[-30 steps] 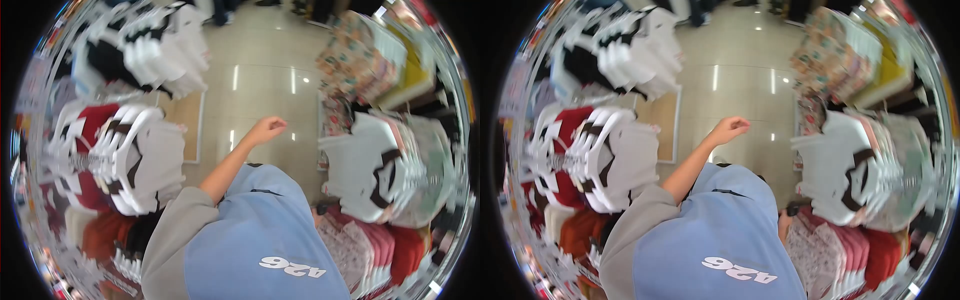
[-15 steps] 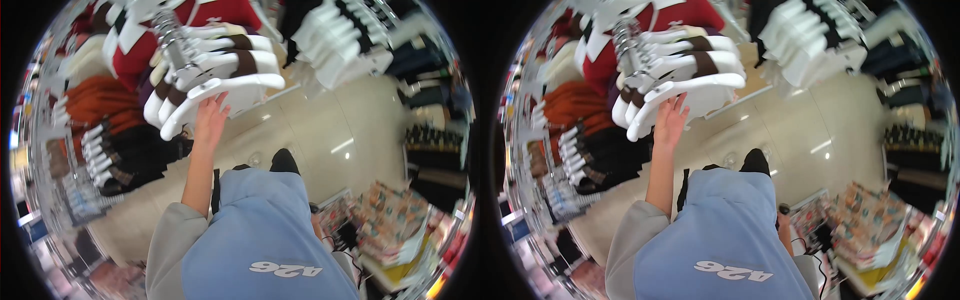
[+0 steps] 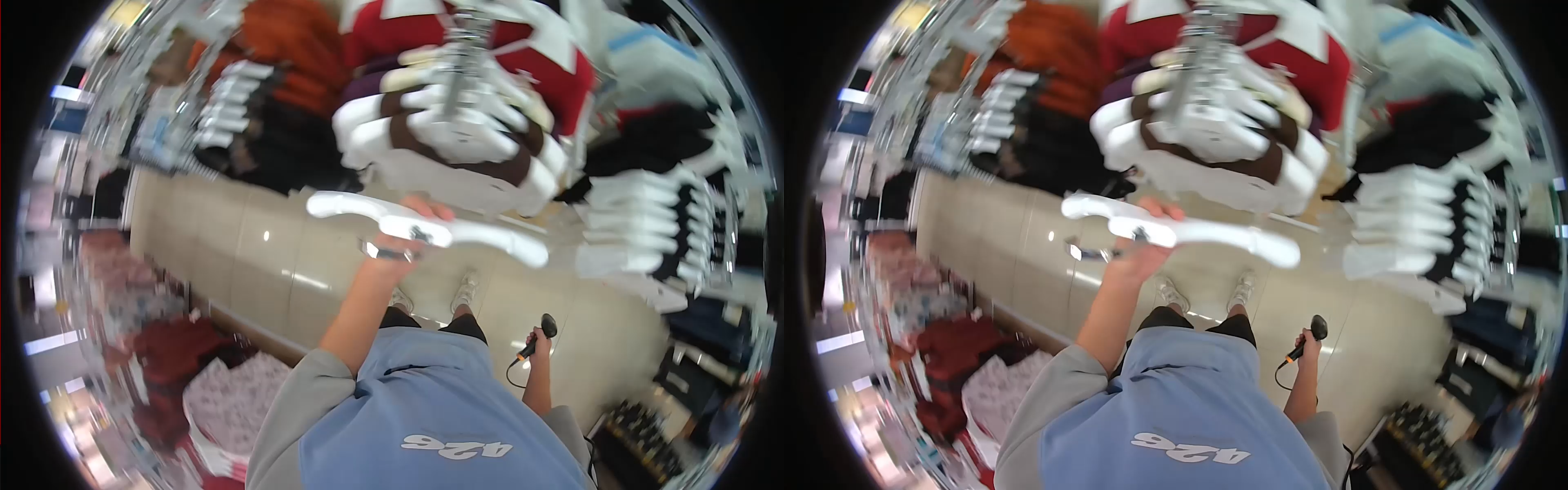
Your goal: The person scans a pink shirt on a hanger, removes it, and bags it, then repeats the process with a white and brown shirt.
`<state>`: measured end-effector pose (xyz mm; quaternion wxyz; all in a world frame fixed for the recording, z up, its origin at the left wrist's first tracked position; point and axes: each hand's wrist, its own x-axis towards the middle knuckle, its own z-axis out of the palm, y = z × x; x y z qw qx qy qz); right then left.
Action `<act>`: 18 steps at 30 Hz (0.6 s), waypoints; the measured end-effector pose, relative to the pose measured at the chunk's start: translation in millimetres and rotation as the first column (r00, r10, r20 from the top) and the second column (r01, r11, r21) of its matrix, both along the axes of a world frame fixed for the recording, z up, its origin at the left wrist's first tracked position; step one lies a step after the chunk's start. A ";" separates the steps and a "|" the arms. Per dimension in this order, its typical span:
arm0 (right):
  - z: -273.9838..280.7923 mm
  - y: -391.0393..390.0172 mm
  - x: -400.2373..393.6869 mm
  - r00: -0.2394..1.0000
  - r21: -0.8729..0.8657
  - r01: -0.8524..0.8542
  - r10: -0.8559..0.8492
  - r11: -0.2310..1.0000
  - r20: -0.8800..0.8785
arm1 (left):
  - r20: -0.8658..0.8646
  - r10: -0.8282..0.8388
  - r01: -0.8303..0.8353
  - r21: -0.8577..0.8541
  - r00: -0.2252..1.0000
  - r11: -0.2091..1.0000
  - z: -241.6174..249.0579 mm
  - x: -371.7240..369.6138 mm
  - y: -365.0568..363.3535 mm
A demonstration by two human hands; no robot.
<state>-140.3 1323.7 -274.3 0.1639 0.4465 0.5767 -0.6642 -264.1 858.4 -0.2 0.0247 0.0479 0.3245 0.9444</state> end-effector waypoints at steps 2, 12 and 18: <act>2.1 -37.6 -27.8 0.980 -0.056 -0.198 0.198 0.979 -0.003 | 0.039 0.085 -0.082 -0.075 0.996 0.994 1.8 42.1 -19.6; -31.8 -233.6 -28.7 0.173 0.025 -0.985 0.975 0.172 0.139 | 0.475 0.747 -0.617 -0.432 0.465 0.658 -77.8 348.1 -140.1; -18.2 -452.2 -42.3 -0.047 -0.016 -0.999 0.996 -0.046 0.074 | 0.601 0.780 -0.862 -0.288 0.176 0.417 -110.4 439.5 -163.0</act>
